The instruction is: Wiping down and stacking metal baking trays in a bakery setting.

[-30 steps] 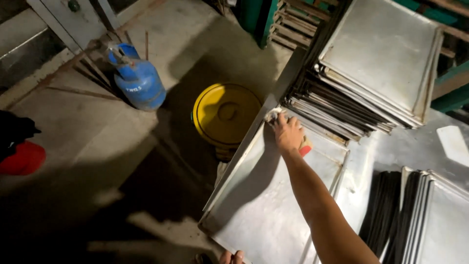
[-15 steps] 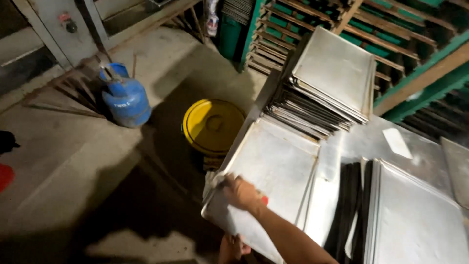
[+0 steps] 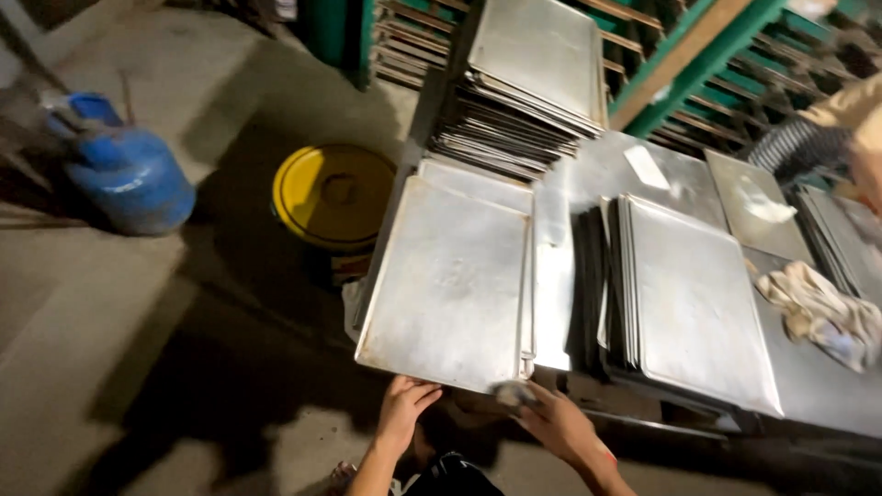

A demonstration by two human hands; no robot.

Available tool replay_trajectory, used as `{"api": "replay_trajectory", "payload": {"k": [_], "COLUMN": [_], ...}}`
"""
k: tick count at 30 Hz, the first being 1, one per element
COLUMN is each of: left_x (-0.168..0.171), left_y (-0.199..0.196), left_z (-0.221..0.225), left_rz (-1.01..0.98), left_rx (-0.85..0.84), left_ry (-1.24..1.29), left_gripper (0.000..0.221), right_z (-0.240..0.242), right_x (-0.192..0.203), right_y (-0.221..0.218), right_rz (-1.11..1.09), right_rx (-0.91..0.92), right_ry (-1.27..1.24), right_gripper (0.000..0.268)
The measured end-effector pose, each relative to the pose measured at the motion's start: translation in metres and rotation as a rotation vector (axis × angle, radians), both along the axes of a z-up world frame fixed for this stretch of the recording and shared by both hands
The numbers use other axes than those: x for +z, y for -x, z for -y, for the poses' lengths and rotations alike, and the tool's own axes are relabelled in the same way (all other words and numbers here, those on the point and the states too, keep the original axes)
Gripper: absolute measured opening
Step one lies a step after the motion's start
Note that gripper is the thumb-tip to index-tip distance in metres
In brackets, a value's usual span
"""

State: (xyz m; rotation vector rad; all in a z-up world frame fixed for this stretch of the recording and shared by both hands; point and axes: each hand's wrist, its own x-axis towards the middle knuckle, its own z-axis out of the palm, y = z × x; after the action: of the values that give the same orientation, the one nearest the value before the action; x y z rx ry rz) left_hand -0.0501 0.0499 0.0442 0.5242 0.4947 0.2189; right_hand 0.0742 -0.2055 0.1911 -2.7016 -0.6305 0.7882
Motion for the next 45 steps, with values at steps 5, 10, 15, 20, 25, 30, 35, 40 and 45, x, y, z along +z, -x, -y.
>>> {"api": "replay_trajectory", "payload": {"k": [5, 10, 15, 20, 25, 30, 35, 40, 45], "left_x": [0.027, 0.105, 0.057, 0.116, 0.088, 0.066, 0.077, 0.041, -0.007], "left_y": [0.035, 0.008, -0.05, -0.06, -0.046, -0.047, -0.036, -0.022, -0.011], "left_z": [-0.006, -0.004, -0.015, -0.016, -0.02, -0.012, 0.009, 0.016, 0.031], "left_rz": [-0.611, -0.214, 0.002, 0.03, -0.139, -0.103, 0.181, -0.112, 0.081], "left_rx": [-0.05, -0.291, -0.369, -0.285, 0.062, 0.478, 0.292, 0.315, 0.339], "left_ry": [-0.773, -1.782, -2.428, -2.17, -1.303, -0.21, 0.373, 0.442, 0.424], "left_gripper": [0.041, 0.079, 0.082, 0.086, 0.034, 0.057, 0.067, 0.06, 0.057], "right_z": [0.099, 0.132, 0.09, 0.055, 0.022, -0.084, -0.17, -0.172, -0.171], "right_x": [-0.044, -0.081, -0.018, 0.073, 0.09, 0.108, 0.079, 0.046, 0.035], "right_y": [0.018, 0.014, 0.003, -0.01, -0.032, -0.017, 0.039, 0.016, -0.06], "right_rz": [-0.299, -0.013, 0.0, -0.032, -0.016, -0.18, 0.441, 0.38, 0.273], "right_rx": [-0.842, -0.946, -0.893, -1.047, -1.054, -0.846, 0.307, 0.452, 0.412], "right_ry": [-0.709, -0.62, -0.862, -0.916, -1.053, -0.709, -0.342, -0.383, -0.394], "right_gripper": [0.055, 0.04, 0.041, 0.035, 0.036, 0.036, 0.061, 0.06, 0.067]}}
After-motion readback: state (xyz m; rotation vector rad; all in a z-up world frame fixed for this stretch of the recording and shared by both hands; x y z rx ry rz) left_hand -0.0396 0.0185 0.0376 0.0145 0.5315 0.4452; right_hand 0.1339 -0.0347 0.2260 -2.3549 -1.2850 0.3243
